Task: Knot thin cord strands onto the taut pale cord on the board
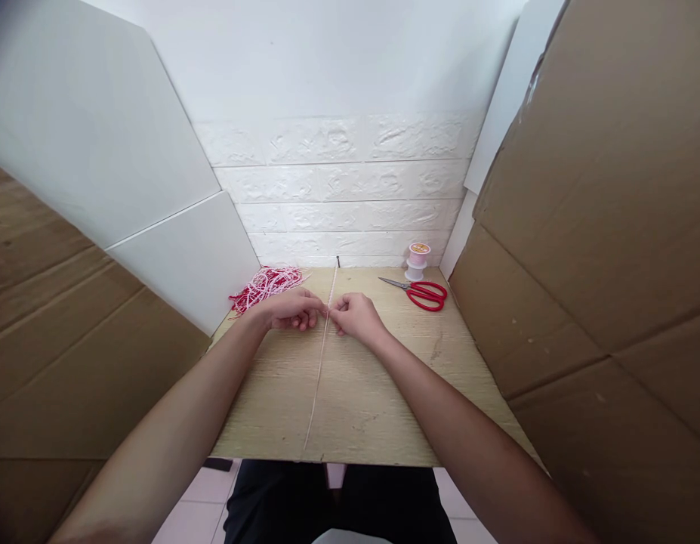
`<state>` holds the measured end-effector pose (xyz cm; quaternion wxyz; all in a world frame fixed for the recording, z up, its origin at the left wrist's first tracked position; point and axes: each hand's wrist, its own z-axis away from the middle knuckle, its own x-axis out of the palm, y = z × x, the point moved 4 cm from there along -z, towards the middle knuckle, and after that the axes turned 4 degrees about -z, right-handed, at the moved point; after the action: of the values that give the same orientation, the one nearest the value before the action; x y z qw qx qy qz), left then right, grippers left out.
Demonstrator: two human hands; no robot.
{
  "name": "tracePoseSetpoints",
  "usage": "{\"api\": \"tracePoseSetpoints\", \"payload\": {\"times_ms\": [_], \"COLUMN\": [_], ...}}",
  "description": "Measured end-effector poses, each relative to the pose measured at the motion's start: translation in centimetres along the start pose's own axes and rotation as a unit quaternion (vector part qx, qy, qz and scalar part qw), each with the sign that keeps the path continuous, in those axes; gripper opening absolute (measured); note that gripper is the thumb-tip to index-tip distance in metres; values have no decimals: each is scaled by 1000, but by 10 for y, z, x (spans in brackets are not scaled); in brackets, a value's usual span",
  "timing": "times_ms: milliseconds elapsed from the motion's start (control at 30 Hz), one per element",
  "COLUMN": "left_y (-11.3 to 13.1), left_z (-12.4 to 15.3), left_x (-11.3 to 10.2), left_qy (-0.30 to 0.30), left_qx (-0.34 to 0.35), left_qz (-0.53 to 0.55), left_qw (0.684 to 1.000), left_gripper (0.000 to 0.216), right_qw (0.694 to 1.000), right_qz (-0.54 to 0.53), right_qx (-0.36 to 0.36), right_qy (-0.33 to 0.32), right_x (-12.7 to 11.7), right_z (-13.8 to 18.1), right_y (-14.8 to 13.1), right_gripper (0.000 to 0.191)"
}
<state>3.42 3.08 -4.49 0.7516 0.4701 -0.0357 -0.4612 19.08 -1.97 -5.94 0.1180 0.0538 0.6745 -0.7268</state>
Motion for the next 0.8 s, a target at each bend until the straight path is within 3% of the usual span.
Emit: {"api": "tracePoseSetpoints", "payload": {"times_ms": [200,500,800], "left_y": [7,9,9], "left_z": [8,13,14], "left_x": [3,4,2], "left_qy": [-18,-29,-42], "left_qx": [10,-3,11], "left_qz": [2,-8,-21], "left_qw": [1000,1000,999], "left_gripper": [31,28,34], "right_qw": [996,993,993], "right_qz": [-68,-48,-69], "right_qx": [33,75,86], "right_qy": [-43,-79,-52], "right_x": [-1,0,-3], "right_z": [2,6,5], "right_y": [0,-1,2], "right_gripper": [7,11,9]}}
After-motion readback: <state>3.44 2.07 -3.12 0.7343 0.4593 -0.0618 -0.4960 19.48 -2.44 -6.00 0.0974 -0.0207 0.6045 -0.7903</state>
